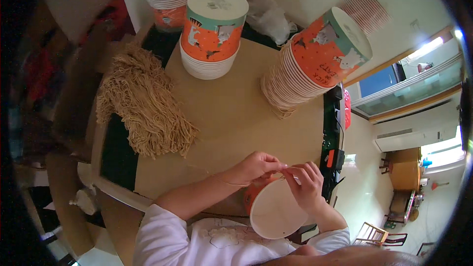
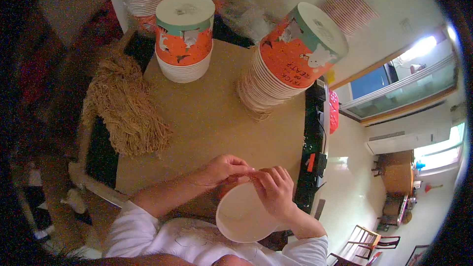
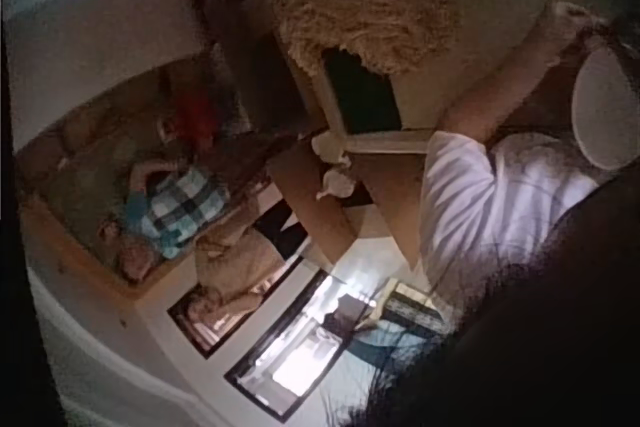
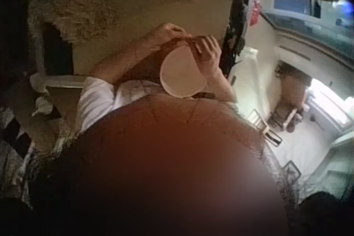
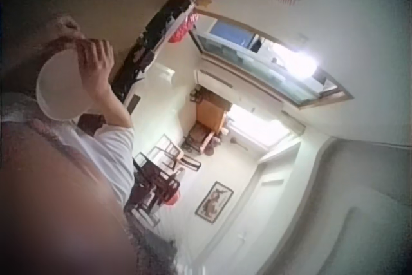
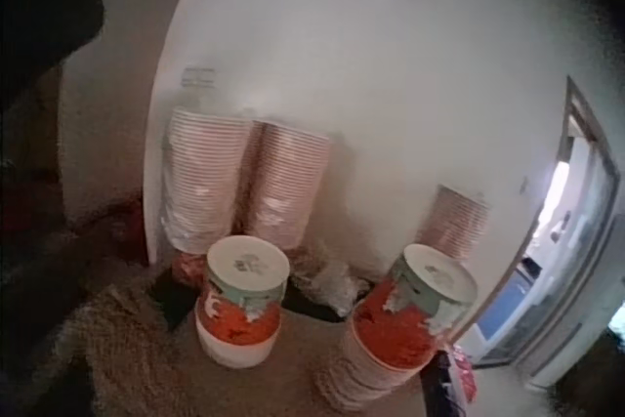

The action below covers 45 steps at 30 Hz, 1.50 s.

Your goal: Threading string handles through pre-cut holes in printed paper buckets.

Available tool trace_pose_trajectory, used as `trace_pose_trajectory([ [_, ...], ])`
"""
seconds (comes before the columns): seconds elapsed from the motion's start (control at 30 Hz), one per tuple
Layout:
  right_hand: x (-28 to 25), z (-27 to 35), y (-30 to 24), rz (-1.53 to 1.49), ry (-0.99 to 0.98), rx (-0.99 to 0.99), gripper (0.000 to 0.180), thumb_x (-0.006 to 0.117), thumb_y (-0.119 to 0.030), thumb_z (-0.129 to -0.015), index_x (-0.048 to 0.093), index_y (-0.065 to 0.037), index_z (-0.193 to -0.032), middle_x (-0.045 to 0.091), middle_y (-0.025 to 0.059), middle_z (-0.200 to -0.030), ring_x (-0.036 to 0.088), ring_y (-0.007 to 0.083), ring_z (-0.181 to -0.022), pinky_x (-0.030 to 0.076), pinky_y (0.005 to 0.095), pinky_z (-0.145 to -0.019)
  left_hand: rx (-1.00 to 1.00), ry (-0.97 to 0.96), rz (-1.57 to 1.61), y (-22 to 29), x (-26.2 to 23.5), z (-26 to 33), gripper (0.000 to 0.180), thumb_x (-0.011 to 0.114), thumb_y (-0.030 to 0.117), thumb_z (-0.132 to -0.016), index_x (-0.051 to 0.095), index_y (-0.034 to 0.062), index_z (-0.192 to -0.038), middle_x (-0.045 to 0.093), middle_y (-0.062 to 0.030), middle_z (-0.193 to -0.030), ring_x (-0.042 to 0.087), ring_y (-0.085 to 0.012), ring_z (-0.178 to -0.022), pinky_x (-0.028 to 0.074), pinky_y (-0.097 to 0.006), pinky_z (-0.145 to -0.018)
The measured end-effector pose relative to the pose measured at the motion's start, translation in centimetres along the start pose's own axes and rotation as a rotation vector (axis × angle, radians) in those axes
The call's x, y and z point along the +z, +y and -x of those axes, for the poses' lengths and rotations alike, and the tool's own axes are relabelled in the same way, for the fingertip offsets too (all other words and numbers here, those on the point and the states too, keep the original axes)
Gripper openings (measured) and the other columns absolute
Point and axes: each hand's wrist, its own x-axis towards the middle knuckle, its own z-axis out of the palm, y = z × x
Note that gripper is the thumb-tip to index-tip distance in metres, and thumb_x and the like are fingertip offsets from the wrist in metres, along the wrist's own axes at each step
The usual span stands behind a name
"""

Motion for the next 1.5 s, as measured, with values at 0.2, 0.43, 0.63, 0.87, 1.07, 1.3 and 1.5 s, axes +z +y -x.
trace_pose_trajectory([
  [0.2, -0.6, 0.1, -0.7, 0.038, -0.101, -0.034, 0.020, 0.068, -0.004, -0.069, 0.064, -0.004, -0.089, 0.061, 0.0084, -0.082, 0.057, 0.0240, -0.070, 0.045, 0.0329, -0.061, 0.007, 0.117, 0.209, 0.0, 0.3, 0.8, 0.016, 0.061, 0.019, -0.084, 0.065, 0.0037, -0.081, 0.049, 0.0043, -0.054, 0.038, -0.0033, -0.041, 0.026, -0.019, -0.035],
  [0.43, -1.0, 0.7, 0.0, 0.026, -0.166, -0.017, 0.023, 0.063, -0.008, -0.075, 0.063, -0.005, -0.098, 0.062, 0.0074, -0.090, 0.058, 0.0234, -0.077, 0.044, 0.0337, -0.067, 0.047, -0.004, 0.185, 0.0, 0.1, 0.8, 0.015, 0.063, 0.013, -0.082, 0.067, 0.0026, -0.092, 0.055, 0.0029, -0.060, 0.042, -0.0021, -0.045, 0.030, -0.016, -0.038],
  [0.63, -1.2, 0.0, 0.9, -0.447, -0.194, 0.364, 0.016, 0.056, 0.004, -0.079, 0.063, 0.000, -0.093, 0.063, 0.0119, -0.086, 0.061, 0.0217, -0.081, 0.049, 0.0286, -0.073, 0.069, 0.031, 0.179, -0.2, -0.1, 0.9, 0.014, 0.064, 0.012, -0.081, 0.064, 0.0015, -0.090, 0.057, 0.0013, -0.063, 0.046, -0.0044, -0.048, 0.037, -0.018, -0.044],
  [0.87, -1.2, -0.3, 3.4, -0.623, -0.417, 0.465, 0.016, 0.057, 0.000, -0.082, 0.064, -0.001, -0.097, 0.063, 0.0097, -0.090, 0.061, 0.0185, -0.084, 0.047, 0.0274, -0.075, 0.368, 0.160, -0.406, -0.2, 0.0, 1.3, 0.009, 0.066, 0.008, -0.077, 0.064, 0.0031, -0.085, 0.060, 0.0010, -0.069, 0.049, -0.0051, -0.056, 0.041, -0.022, -0.051],
  [1.07, -1.2, -1.5, 4.1, -0.751, -0.550, 0.594, 0.015, 0.056, -0.004, -0.083, 0.063, 0.001, -0.095, 0.063, 0.0071, -0.085, 0.059, 0.0113, -0.081, 0.047, 0.0241, -0.070, 0.498, 0.272, -0.637, 0.9, 1.0, 2.3, 0.009, 0.068, 0.005, -0.073, 0.062, 0.0045, -0.079, 0.058, -0.0022, -0.066, 0.049, -0.0068, -0.055, 0.041, -0.022, -0.052],
  [1.3, -0.1, -2.7, 5.7, -0.827, -0.872, 0.647, 0.015, 0.056, -0.010, -0.085, 0.063, 0.000, -0.095, 0.063, 0.0046, -0.084, 0.056, 0.0094, -0.080, 0.045, 0.0232, -0.072, 0.593, 0.296, -0.671, 0.8, 1.3, 2.3, 0.010, 0.070, 0.006, -0.073, 0.061, 0.0073, -0.077, 0.057, -0.0013, -0.069, 0.052, -0.0086, -0.059, 0.042, -0.024, -0.052],
  [1.5, 0.7, -2.7, 6.8, -0.966, -0.953, 0.514, 0.015, 0.059, -0.011, -0.085, 0.062, -0.001, -0.095, 0.063, 0.0023, -0.084, 0.055, 0.0077, -0.079, 0.045, 0.0232, -0.071, 0.701, 0.290, -0.752, 0.7, 1.2, 2.3, 0.010, 0.070, 0.006, -0.072, 0.060, 0.0075, -0.076, 0.058, -0.0025, -0.072, 0.054, -0.0120, -0.062, 0.044, -0.025, -0.054],
])
